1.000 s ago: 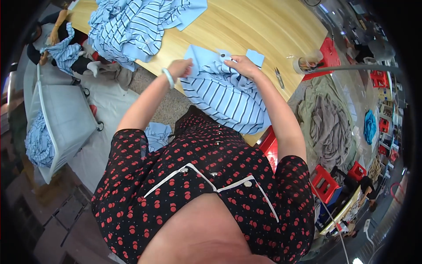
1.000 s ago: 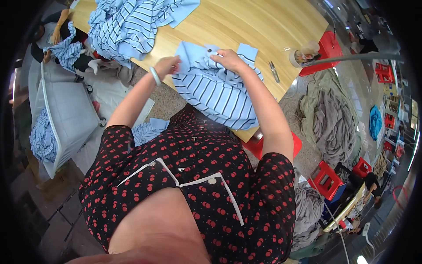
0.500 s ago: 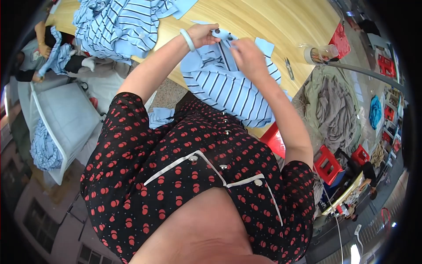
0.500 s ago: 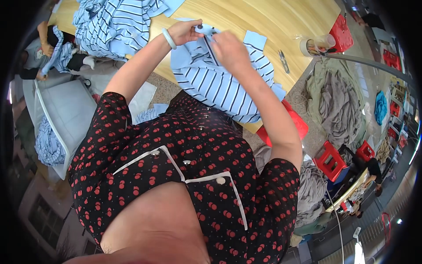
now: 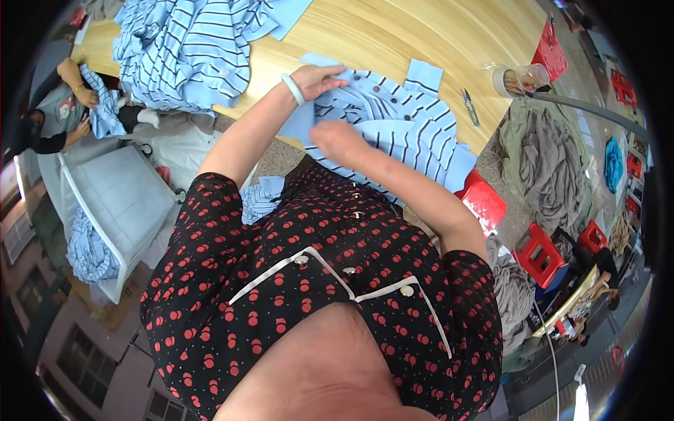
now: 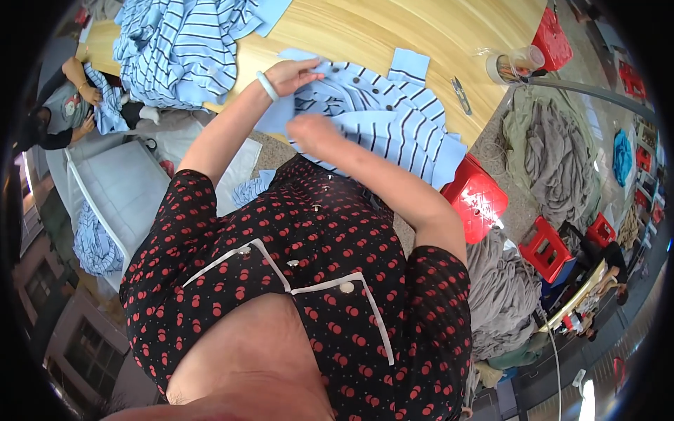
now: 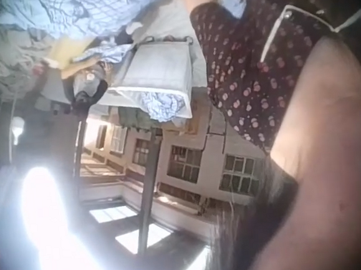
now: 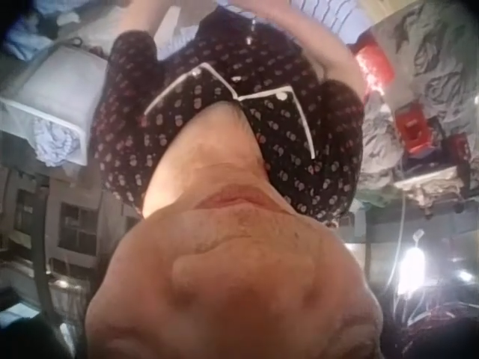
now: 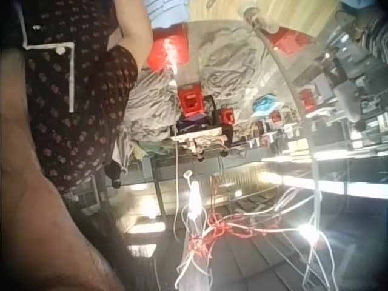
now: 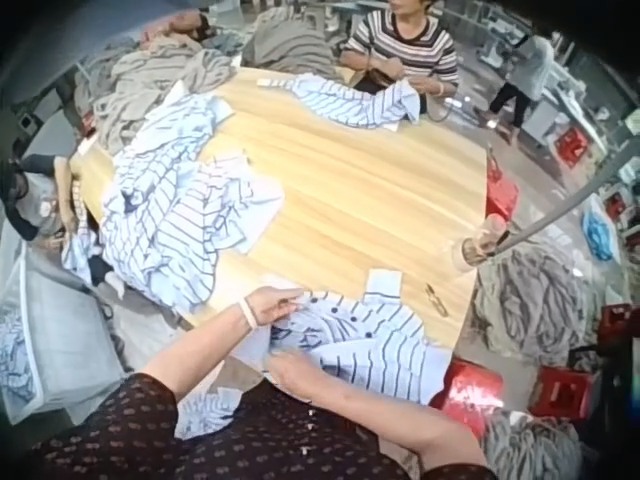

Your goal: Folding blue and white striped shirts on a wooden table in a factory setting.

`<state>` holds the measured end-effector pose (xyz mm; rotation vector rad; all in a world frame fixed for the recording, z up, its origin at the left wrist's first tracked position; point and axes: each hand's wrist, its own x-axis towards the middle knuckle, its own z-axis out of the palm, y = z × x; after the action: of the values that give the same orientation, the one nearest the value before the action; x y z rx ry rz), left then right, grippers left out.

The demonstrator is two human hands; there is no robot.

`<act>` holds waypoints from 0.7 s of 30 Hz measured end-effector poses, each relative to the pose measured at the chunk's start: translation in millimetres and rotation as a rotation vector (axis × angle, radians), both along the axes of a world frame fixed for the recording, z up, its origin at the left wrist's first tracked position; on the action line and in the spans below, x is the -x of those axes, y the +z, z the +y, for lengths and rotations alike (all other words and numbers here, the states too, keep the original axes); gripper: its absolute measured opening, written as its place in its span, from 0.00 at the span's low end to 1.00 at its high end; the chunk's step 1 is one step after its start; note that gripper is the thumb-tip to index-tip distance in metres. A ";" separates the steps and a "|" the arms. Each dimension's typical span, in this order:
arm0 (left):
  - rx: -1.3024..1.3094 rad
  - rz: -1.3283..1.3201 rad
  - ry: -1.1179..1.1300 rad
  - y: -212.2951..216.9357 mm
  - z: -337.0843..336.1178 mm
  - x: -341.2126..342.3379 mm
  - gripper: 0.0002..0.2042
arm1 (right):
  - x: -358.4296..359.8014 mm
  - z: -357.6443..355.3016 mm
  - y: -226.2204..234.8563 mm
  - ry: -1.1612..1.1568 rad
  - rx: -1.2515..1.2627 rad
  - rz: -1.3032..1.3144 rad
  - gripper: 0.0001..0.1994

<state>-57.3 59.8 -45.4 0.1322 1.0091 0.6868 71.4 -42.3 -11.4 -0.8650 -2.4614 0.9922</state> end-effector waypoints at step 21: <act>-0.294 0.275 -0.441 43.9 -59.0 -5.6 0.12 | -47.0 14.5 27.2 -0.461 0.107 -0.113 0.07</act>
<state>-51.7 0.8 -1.5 0.7011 1.0875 0.4123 118.5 -27.8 15.8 -1.4746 -2.1549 0.9278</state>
